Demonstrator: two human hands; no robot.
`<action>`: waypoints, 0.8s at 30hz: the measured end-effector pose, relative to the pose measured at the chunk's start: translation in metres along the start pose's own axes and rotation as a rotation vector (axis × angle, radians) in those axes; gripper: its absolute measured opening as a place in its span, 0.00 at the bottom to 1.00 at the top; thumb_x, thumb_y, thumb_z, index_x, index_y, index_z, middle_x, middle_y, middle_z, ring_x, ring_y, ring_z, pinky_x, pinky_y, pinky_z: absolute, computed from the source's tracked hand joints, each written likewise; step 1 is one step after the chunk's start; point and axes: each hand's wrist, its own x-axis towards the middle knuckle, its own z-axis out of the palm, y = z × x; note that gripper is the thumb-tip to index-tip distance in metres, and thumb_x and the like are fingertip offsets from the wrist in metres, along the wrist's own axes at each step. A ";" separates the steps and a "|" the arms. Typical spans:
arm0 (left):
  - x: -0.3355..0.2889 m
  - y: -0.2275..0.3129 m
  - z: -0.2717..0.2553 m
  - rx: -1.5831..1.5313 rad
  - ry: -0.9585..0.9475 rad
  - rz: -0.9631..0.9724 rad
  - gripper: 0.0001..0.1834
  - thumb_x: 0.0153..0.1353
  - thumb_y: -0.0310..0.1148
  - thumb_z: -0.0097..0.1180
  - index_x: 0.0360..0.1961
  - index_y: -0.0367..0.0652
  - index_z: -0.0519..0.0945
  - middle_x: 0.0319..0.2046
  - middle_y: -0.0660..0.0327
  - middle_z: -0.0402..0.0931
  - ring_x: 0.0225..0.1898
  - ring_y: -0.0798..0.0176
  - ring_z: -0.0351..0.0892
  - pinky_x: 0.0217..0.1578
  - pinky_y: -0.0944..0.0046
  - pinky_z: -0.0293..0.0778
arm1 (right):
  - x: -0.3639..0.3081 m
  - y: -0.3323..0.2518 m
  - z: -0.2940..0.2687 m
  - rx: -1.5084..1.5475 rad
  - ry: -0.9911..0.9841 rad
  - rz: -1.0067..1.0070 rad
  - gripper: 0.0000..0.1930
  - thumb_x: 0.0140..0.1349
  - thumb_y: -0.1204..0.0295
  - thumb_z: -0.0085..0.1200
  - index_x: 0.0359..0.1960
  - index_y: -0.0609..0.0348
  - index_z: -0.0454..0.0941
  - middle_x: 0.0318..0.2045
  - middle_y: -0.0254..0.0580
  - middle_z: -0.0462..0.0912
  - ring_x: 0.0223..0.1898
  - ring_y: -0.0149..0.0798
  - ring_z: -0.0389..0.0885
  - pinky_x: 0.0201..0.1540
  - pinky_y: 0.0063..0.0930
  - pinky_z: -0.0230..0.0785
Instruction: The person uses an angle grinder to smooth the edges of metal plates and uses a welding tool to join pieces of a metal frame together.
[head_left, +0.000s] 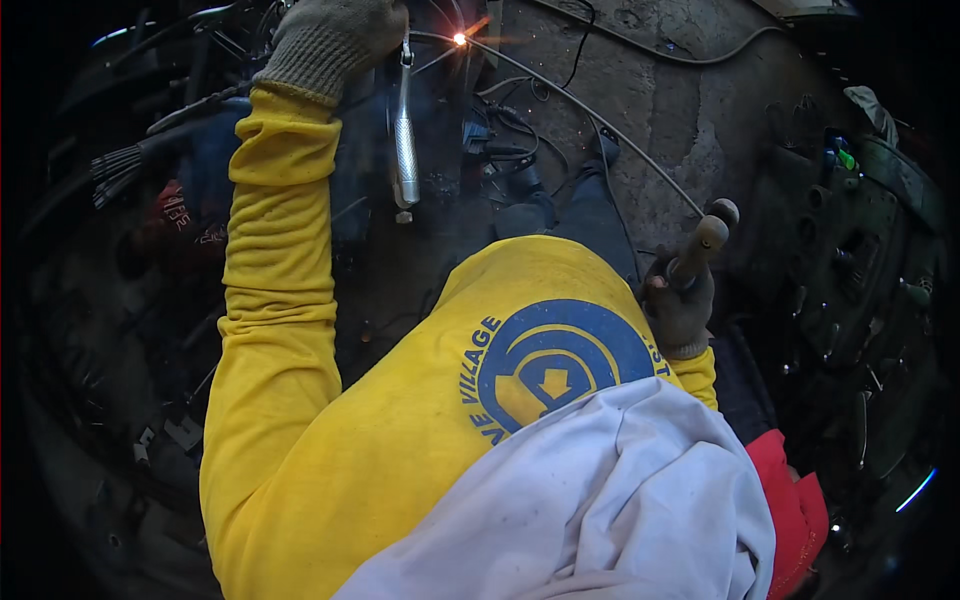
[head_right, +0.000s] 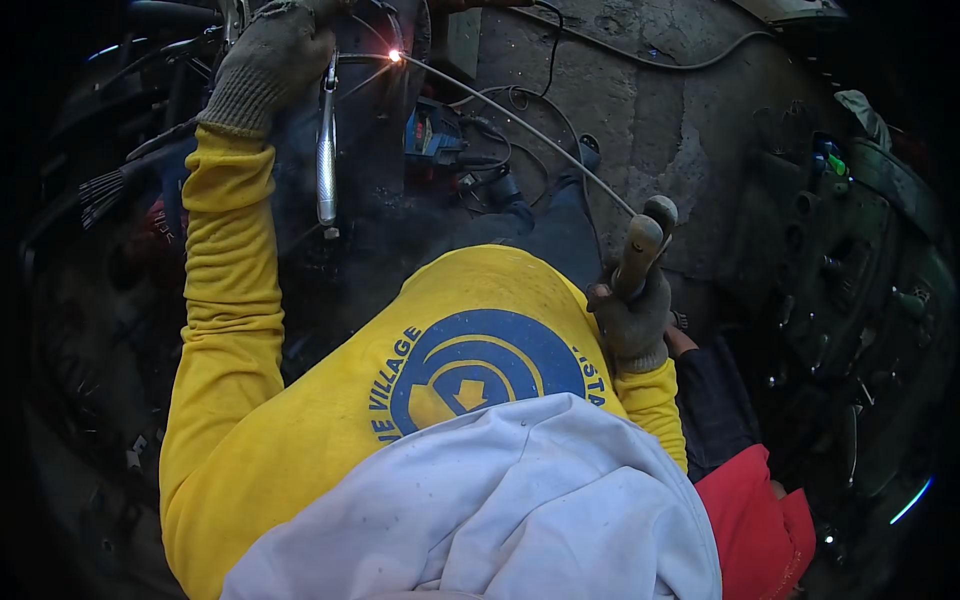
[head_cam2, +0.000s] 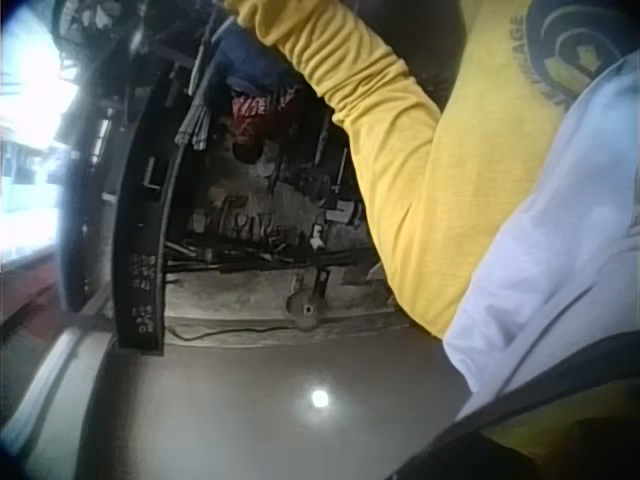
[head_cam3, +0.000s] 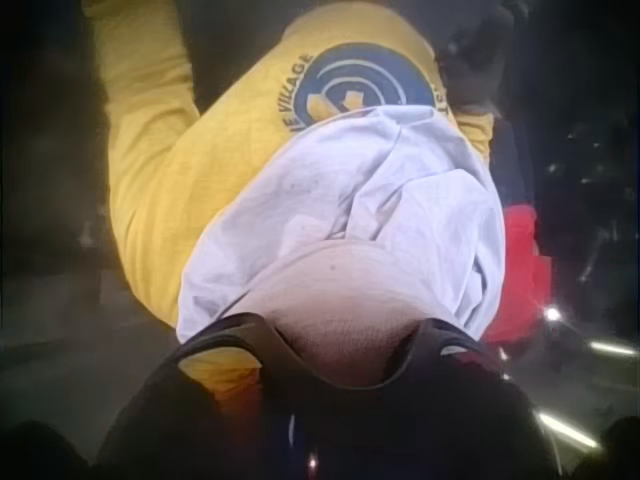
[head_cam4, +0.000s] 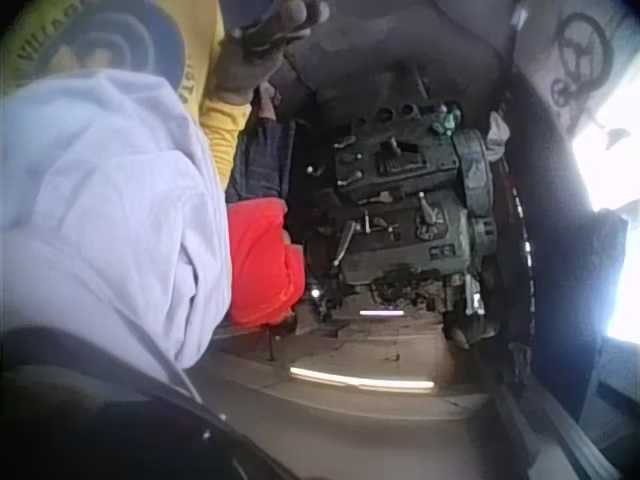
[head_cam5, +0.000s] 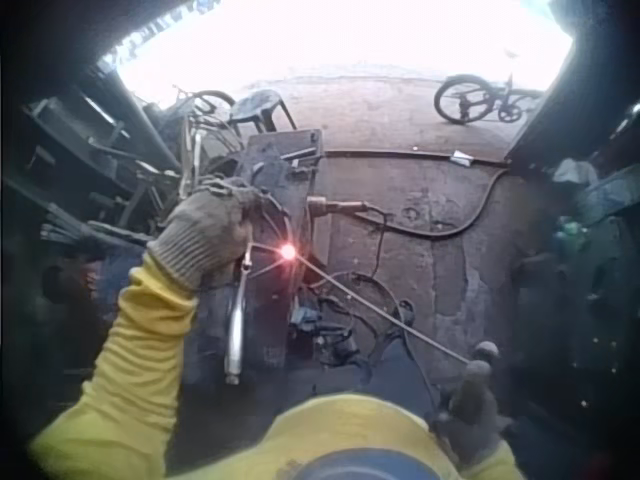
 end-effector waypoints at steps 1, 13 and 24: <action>0.000 -0.001 -0.001 0.009 -0.016 -0.003 0.15 0.60 0.31 0.50 0.45 0.42 0.83 0.37 0.46 0.83 0.39 0.46 0.84 0.43 0.51 0.80 | 0.000 0.001 0.000 -0.001 -0.005 -0.001 0.17 0.55 0.75 0.63 0.46 0.66 0.75 0.26 0.38 0.80 0.25 0.30 0.79 0.31 0.24 0.74; -0.004 0.000 -0.003 0.034 -0.005 0.022 0.14 0.60 0.34 0.52 0.44 0.42 0.83 0.35 0.48 0.82 0.36 0.49 0.84 0.40 0.52 0.80 | 0.007 -0.004 -0.011 0.012 -0.045 0.010 0.21 0.55 0.72 0.66 0.49 0.65 0.76 0.26 0.34 0.79 0.24 0.28 0.78 0.30 0.22 0.72; -0.008 -0.004 0.012 0.055 0.065 0.050 0.13 0.62 0.38 0.54 0.42 0.44 0.83 0.32 0.50 0.80 0.35 0.52 0.83 0.37 0.52 0.78 | 0.012 0.001 -0.020 0.012 -0.047 -0.012 0.21 0.56 0.73 0.64 0.50 0.66 0.73 0.27 0.37 0.77 0.25 0.30 0.79 0.30 0.23 0.73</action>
